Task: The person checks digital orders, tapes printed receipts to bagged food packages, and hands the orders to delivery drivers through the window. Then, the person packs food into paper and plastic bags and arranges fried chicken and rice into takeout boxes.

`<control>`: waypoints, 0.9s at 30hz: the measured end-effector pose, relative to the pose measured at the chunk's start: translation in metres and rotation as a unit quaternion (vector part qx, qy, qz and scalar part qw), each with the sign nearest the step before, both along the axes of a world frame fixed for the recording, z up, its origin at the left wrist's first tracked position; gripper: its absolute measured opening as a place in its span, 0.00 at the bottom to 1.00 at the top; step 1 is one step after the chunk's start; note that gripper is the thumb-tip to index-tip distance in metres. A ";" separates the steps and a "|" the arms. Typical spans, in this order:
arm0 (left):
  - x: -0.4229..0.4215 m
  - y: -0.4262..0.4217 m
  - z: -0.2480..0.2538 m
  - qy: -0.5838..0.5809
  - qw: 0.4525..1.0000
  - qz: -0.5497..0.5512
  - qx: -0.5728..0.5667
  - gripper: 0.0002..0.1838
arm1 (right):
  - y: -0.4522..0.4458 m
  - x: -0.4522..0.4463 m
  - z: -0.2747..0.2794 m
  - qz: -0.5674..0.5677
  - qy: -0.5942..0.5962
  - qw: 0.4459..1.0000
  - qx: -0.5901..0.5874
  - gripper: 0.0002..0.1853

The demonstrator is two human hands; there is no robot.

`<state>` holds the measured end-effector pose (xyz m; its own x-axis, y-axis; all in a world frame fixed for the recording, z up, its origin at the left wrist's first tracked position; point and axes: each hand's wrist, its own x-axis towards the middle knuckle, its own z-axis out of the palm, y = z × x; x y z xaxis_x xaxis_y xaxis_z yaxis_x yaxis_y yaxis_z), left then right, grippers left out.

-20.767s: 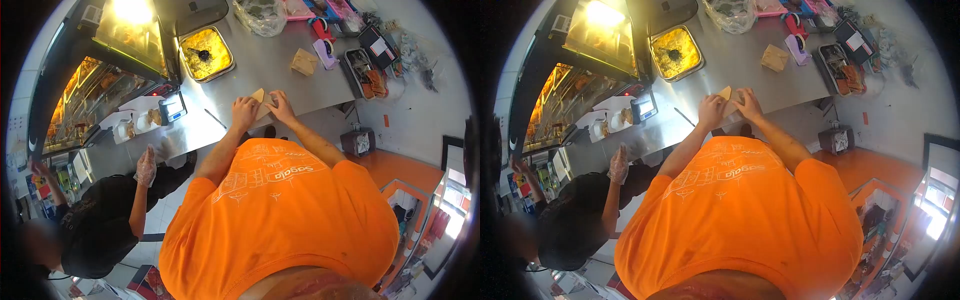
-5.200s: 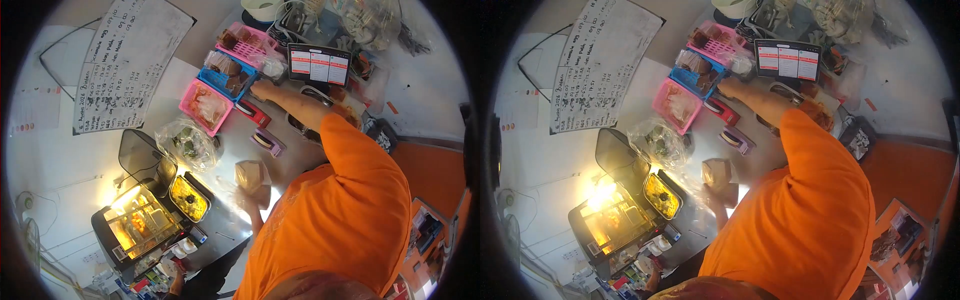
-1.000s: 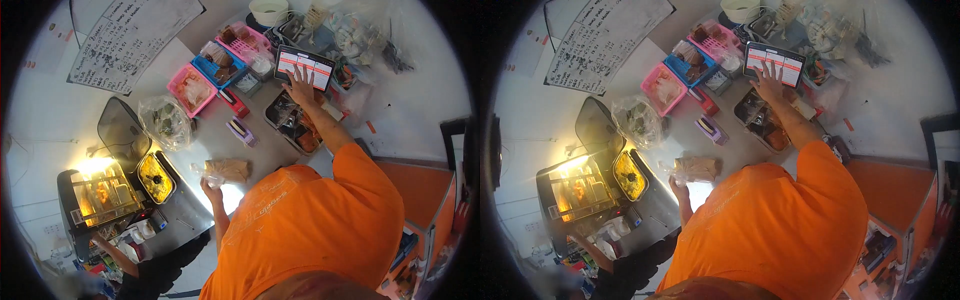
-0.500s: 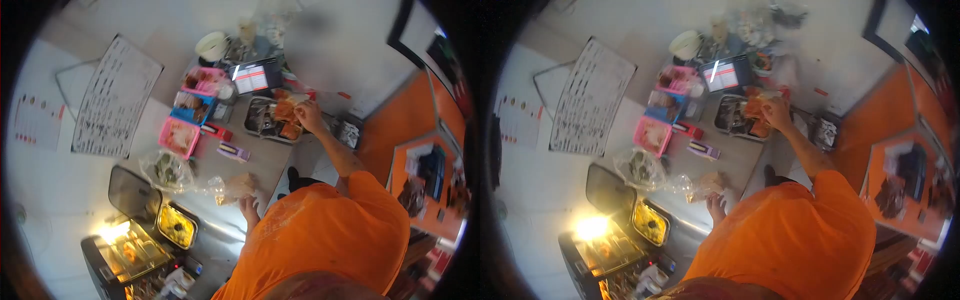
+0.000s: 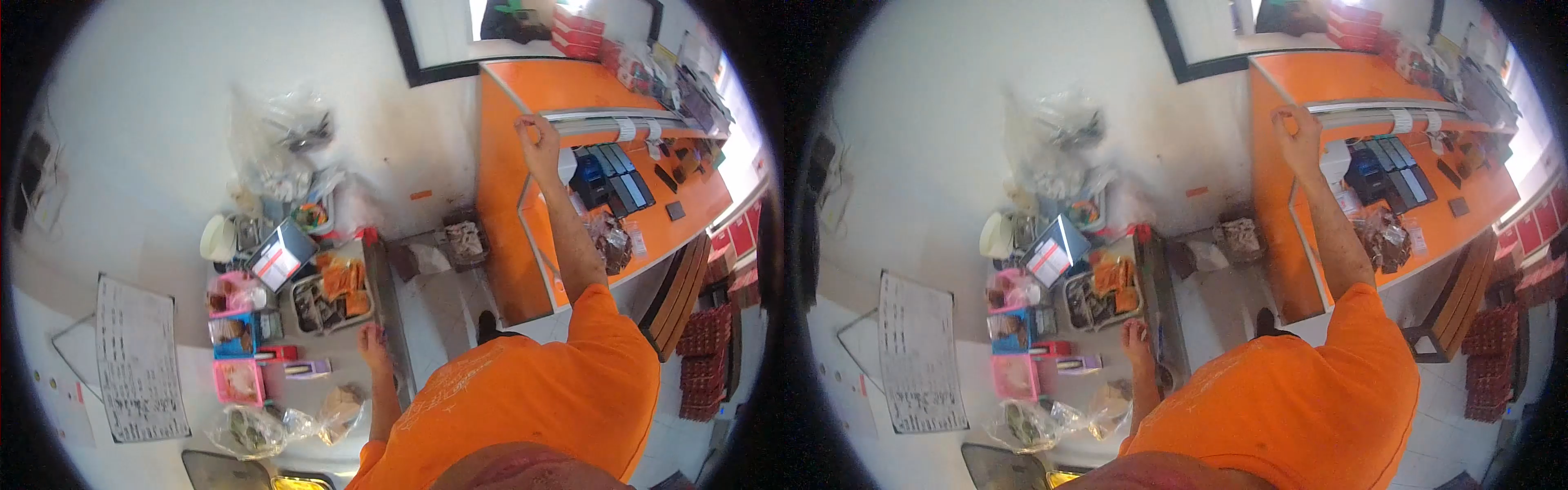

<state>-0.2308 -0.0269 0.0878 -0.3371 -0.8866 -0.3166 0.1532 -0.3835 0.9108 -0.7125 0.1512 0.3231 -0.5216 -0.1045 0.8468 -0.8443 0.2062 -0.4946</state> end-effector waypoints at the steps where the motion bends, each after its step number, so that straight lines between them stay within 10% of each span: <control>1: -0.029 0.005 0.004 -0.005 1.000 -0.010 0.003 0.05 | 0.012 -0.017 0.010 -0.010 0.000 1.000 -0.009 0.08; 11: -0.270 0.093 0.033 -0.010 0.965 -0.257 -0.048 0.08 | 0.071 -0.184 -0.007 0.092 -0.048 0.993 0.061 0.09; 27: -0.366 0.128 0.020 -0.154 0.882 -0.443 -0.053 0.12 | 0.088 -0.175 -0.004 0.090 0.015 0.990 0.103 0.07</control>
<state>-0.5973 0.1010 0.1078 -0.8247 -0.3486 -0.4454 -0.4248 -0.1382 0.8947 -0.8873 0.2397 0.3195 -0.4534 -0.3663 0.8125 -0.8904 0.1448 -0.4316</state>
